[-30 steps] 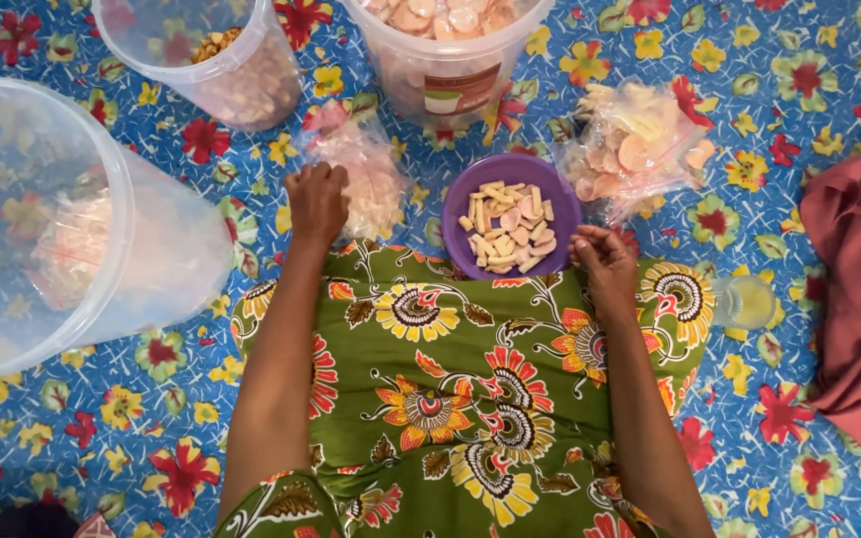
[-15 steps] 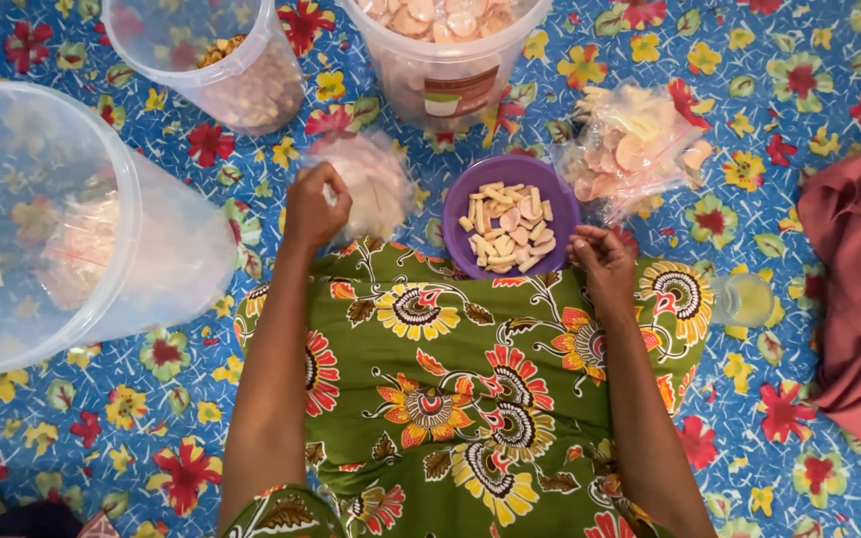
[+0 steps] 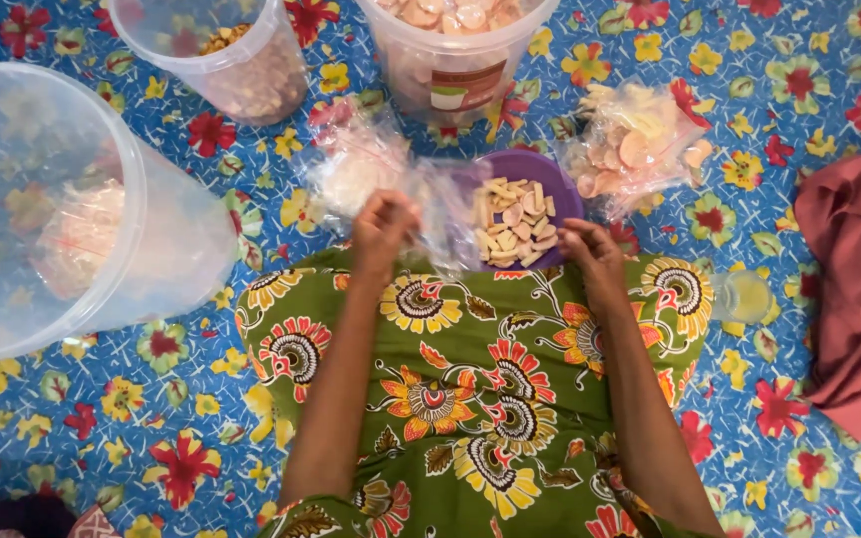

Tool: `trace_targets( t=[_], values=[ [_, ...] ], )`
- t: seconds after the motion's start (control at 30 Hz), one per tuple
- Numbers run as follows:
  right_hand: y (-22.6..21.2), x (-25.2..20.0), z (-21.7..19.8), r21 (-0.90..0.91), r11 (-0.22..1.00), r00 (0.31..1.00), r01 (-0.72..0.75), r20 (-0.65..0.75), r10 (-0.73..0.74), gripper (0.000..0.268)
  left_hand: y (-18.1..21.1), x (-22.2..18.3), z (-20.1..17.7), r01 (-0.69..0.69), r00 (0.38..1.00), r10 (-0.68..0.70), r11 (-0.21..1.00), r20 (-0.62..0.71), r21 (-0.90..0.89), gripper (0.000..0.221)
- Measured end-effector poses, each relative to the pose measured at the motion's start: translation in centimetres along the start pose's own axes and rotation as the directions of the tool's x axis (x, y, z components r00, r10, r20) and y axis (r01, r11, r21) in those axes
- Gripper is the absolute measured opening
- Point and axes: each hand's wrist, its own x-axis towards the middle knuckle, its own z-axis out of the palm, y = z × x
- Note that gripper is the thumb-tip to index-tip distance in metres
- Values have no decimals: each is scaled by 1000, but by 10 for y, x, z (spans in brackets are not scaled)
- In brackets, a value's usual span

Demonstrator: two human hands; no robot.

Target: Bagging small food slices from a bowl into plastic bags

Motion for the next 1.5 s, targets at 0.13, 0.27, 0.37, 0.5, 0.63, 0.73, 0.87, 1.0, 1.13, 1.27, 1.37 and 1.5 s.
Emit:
trace_targets(
  t=[0.13, 0.27, 0.37, 0.5, 0.63, 0.73, 0.87, 1.0, 1.13, 1.27, 1.37, 1.5],
  values=[
    [14, 8, 7, 50, 999, 998, -9, 60, 6, 30, -31, -26, 18, 65, 997, -64, 998, 46, -16, 18],
    [9, 4, 14, 54, 999, 991, 3, 132, -11, 34, -58, -37, 27, 64, 984, -81, 992, 161, 109, 17],
    [7, 1, 17, 32, 999, 991, 15, 131, -19, 34, -51, -45, 31, 98, 968, -123, 988, 218, 120, 19],
    [31, 11, 12, 10, 998, 990, 66, 128, -66, 21, -50, -48, 30, 138, 964, -164, 981, 208, 135, 23],
    [22, 2, 14, 31, 997, 992, 66, 105, -69, 16, -44, -49, 28, 259, 944, -229, 961, 239, -102, 14],
    [22, 4, 13, 65, 996, 995, 61, 70, -65, 13, -38, -51, 28, 231, 931, -213, 973, 296, -28, 18],
    [19, 1, 14, 107, 989, 993, 102, 42, -107, 11, -58, -47, 20, 299, 936, -268, 947, 228, -117, 9],
    [12, -6, 14, 172, 981, 996, 87, -1, -88, 8, -51, -44, 23, 282, 958, -259, 932, 124, -227, 10],
    [58, 19, -4, 356, 934, 997, 25, -81, 4, 5, -68, -29, 3, 236, 972, -224, 935, 74, -266, 11],
    [57, 23, -2, 381, 924, 994, -41, -81, 77, 9, -34, -24, 2, 59, 993, -89, 942, -78, -331, 9],
    [59, 24, -3, 379, 924, 994, -52, -73, 86, 11, -32, -16, -10, -50, 954, -36, 960, -299, -276, 9],
    [60, 25, -5, 398, 915, 994, -63, -61, 95, 11, -62, -1, -31, -173, 824, 244, 968, -512, 182, 43]
  ],
)
